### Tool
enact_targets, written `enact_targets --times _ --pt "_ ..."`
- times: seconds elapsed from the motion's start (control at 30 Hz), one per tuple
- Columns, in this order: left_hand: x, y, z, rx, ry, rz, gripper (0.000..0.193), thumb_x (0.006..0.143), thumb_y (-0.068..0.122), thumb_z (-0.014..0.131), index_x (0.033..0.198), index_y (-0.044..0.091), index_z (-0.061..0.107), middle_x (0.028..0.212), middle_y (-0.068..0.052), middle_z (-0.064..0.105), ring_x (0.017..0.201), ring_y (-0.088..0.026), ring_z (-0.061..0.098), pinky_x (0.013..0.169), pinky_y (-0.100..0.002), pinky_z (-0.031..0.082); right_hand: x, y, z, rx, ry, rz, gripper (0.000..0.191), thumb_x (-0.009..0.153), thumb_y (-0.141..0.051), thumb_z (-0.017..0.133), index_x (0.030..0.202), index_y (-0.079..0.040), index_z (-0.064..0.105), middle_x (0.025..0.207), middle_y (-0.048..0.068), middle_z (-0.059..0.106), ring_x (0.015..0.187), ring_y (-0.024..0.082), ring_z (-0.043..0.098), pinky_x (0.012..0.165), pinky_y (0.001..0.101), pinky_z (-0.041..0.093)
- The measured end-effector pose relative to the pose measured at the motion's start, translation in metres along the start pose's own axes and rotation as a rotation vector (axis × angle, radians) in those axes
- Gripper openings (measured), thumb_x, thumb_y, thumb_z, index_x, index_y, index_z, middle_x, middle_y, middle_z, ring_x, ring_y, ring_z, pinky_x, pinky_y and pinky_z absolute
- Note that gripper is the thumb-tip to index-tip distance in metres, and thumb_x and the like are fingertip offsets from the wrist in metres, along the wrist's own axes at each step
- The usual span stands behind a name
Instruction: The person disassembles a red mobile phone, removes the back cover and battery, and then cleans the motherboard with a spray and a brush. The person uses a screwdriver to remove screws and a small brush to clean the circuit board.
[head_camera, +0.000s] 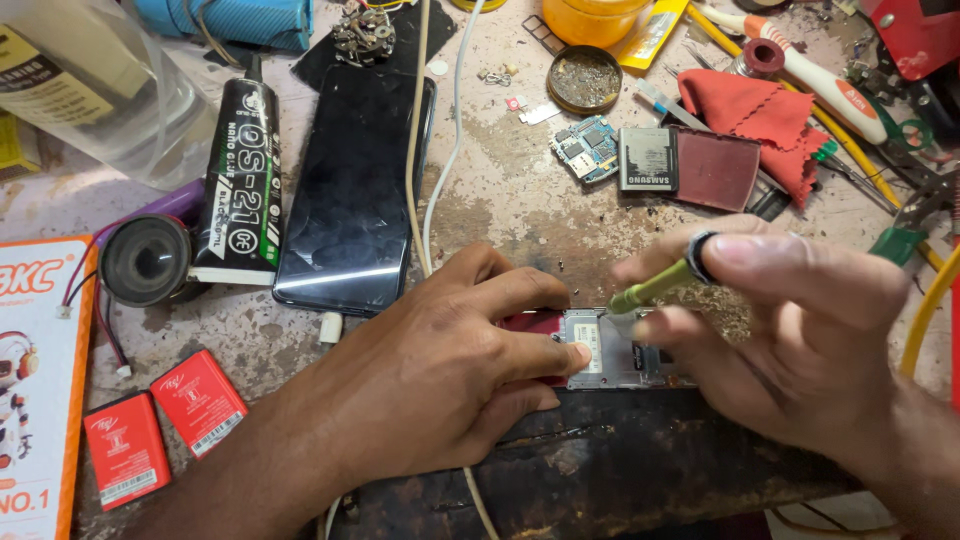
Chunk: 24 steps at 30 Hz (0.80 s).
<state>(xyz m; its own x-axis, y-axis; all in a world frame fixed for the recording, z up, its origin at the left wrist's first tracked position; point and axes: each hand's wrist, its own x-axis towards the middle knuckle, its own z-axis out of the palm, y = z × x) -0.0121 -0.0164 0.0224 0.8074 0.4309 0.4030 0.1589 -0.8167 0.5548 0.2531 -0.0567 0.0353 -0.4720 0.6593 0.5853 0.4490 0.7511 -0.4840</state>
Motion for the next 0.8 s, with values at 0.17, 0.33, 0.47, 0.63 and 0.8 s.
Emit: enact_targets --times 0.17,0.33,0.47,0.63,0.8 --pt "0.000 0.000 0.000 -0.007 0.007 -0.005 0.027 0.083 0.019 0.080 0.109 0.013 0.077 0.122 -0.013 0.068 0.110 -0.033 0.061 0.092 -0.043 0.053 0.003 -0.007 -0.003 0.064 0.004 0.117 0.058 0.089 0.008 0.070 0.131 -0.007 0.035 0.105 0.025 0.070 0.095 0.027 0.080 0.075 0.0316 0.064" --pt "0.001 -0.001 0.001 0.000 0.027 0.007 0.025 0.084 0.019 0.079 0.108 0.013 0.077 0.121 -0.012 0.069 0.110 -0.033 0.062 0.093 -0.043 0.053 0.002 -0.005 -0.007 0.075 0.052 0.101 0.054 0.091 0.005 0.070 0.133 -0.003 0.037 0.121 0.028 0.064 0.106 0.029 0.075 0.084 0.0314 0.064" --pt "0.001 -0.001 0.002 -0.010 0.013 -0.013 0.026 0.084 0.019 0.079 0.109 0.013 0.077 0.120 -0.012 0.069 0.108 -0.031 0.062 0.091 -0.042 0.054 -0.001 -0.003 -0.014 0.024 0.079 0.194 0.054 0.086 0.000 0.080 0.130 -0.005 0.050 0.103 0.016 0.076 0.084 0.016 0.078 0.064 0.0218 0.058" --pt "0.001 0.000 0.002 -0.008 0.007 -0.019 0.027 0.084 0.019 0.079 0.110 0.013 0.078 0.121 -0.013 0.069 0.108 -0.031 0.062 0.090 -0.041 0.054 -0.001 -0.004 -0.011 0.026 0.060 0.235 0.047 0.085 0.000 0.077 0.127 -0.004 0.058 0.106 0.017 0.077 0.074 0.014 0.072 0.060 0.0214 0.059" --pt "0.001 0.000 0.002 -0.017 0.010 -0.019 0.027 0.085 0.019 0.078 0.110 0.012 0.077 0.120 -0.012 0.069 0.108 -0.031 0.061 0.090 -0.042 0.054 0.006 -0.006 -0.009 0.085 0.056 0.137 0.044 0.090 0.001 0.071 0.126 0.000 0.046 0.105 0.018 0.074 0.096 0.023 0.079 0.078 0.0301 0.064"
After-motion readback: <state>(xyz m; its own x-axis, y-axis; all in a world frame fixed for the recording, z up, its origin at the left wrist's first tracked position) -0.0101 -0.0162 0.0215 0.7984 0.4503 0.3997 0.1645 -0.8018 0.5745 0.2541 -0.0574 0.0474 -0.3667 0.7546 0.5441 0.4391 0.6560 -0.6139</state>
